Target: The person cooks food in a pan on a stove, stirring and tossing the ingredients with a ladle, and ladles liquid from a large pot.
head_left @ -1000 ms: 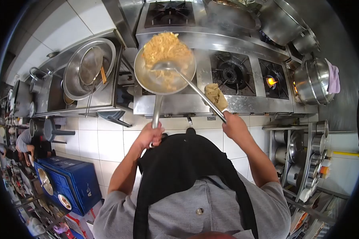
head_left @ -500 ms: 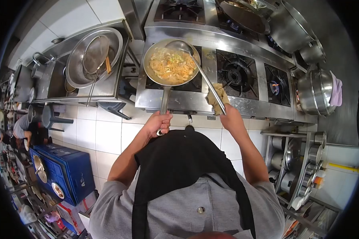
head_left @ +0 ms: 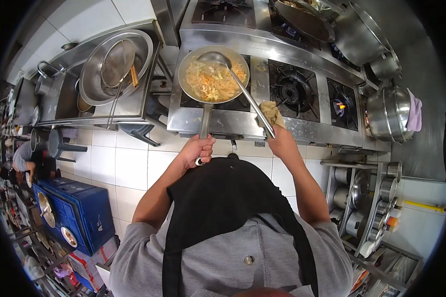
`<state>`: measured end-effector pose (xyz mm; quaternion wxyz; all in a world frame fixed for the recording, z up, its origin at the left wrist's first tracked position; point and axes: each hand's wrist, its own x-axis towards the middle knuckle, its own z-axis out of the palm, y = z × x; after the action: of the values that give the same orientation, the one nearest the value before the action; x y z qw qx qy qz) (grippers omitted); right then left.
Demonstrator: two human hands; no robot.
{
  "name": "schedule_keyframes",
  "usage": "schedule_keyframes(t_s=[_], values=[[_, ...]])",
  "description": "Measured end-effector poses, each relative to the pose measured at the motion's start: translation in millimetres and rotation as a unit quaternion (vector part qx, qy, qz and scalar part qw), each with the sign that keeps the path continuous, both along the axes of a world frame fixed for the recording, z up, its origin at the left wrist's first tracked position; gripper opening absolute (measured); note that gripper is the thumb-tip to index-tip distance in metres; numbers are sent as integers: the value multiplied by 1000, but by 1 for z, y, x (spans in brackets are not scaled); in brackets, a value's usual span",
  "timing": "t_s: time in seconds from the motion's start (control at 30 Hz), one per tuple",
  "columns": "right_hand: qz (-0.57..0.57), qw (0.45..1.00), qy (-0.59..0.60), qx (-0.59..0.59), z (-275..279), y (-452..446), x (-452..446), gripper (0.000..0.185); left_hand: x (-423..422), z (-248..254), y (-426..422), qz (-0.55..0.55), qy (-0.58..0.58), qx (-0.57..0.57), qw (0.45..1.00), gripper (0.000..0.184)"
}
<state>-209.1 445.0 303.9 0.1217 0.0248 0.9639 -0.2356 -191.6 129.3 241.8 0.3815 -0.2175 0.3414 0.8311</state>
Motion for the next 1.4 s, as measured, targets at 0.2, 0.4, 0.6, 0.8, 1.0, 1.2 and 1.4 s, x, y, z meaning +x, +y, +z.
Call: schedule_keyframes(t_s=[0.2, 0.4, 0.6, 0.8, 1.0, 1.2, 1.4], values=[[-31, 997, 17, -65, 44, 0, 27, 15, 2, -6, -2, -4, 17, -9, 1000, 17], [-47, 988, -89, -117, 38, -5, 35, 14, 2, -3, -2, -3, 8, 1, 1000, 18], [18, 976, -158, -151, -7, -29, 8, 12, 2, 0, 1, -2, 11, -8, 1000, 21], [24, 994, -13, -101, -21, -28, 7, 13, 0, 4, -1, -10, 23, -14, 1000, 20], [-18, 972, -178, -154, -20, -37, 7, 16, 0, 3, -2, -15, 33, -17, 999, 20], [-2, 997, -11, -70, -7, -30, 4, 20, -1, -1, -6, -16, 14, 1, 1000, 24], [-61, 996, -8, -61, 19, -18, -22, 22, -19, -5, 2, -16, 20, -18, 1000, 21]])
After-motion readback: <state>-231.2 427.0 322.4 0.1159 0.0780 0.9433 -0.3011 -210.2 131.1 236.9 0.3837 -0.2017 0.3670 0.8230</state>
